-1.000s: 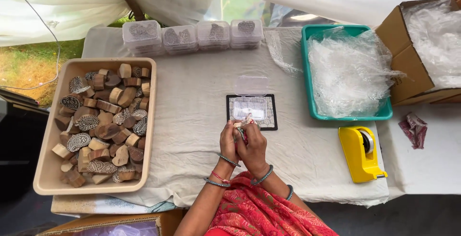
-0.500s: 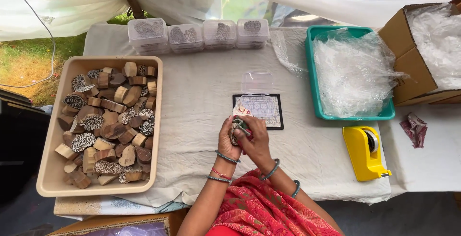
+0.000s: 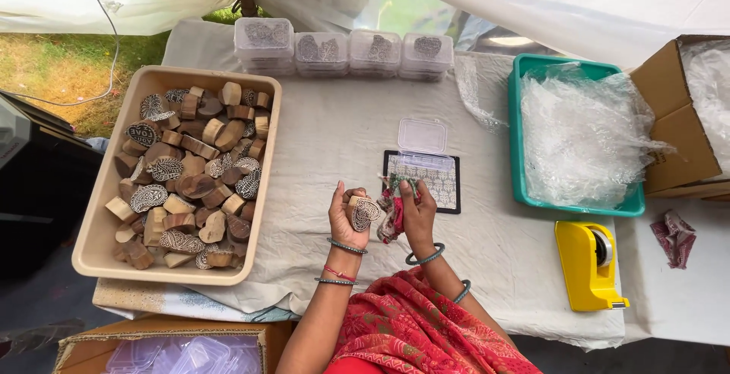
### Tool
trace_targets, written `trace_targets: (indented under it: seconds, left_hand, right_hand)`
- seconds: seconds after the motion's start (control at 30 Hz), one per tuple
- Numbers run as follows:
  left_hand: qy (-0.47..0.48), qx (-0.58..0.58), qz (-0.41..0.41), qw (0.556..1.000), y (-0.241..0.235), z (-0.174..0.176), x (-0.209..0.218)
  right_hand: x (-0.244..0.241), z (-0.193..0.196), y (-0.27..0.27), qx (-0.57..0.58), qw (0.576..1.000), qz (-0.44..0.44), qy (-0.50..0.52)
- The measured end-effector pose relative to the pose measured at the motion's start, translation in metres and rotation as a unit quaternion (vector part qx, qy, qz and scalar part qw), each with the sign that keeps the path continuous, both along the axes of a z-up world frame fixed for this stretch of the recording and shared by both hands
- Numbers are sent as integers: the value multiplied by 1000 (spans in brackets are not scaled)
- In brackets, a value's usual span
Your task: The person wraps a small plastic container with bubble wrap and secures it with tape. They then place the wrapped container on the table. Next, they pick up a wooden stamp, wipe it with a cloth, and place it inside a small plastic container. Finally, they wrap the container with the stamp in bubble wrap and secure it with tape.
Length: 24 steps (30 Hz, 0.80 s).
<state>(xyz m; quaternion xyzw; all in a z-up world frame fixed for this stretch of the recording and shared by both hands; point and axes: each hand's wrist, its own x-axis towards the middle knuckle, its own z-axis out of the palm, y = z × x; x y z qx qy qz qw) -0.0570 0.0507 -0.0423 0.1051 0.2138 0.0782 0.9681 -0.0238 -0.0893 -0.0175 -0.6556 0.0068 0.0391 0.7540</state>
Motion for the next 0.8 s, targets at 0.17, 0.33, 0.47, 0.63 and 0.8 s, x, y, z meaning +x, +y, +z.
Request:
trace_targets:
  seconds: [0.17, 0.33, 0.47, 0.63, 0.8]
  left_hand:
    - [57, -28, 2, 998, -15, -32, 23]
    - [80, -16, 38, 996, -9, -31, 26]
    - [63, -88, 66, 992, -10, 13, 16]
    - [-9, 38, -15, 999, -38, 16, 7]
    - [-10, 127, 49, 991, -31, -1, 3]
  right_hand:
    - [-50, 61, 11, -231, 922, 32, -309]
    - [-57, 34, -31, -199, 934, 166, -246]
    - [-36, 37, -44, -204, 963, 48, -170]
    - [-46, 63, -10, -222, 946, 38, -233]
    - [-53, 59, -25, -305, 885, 118, -332]
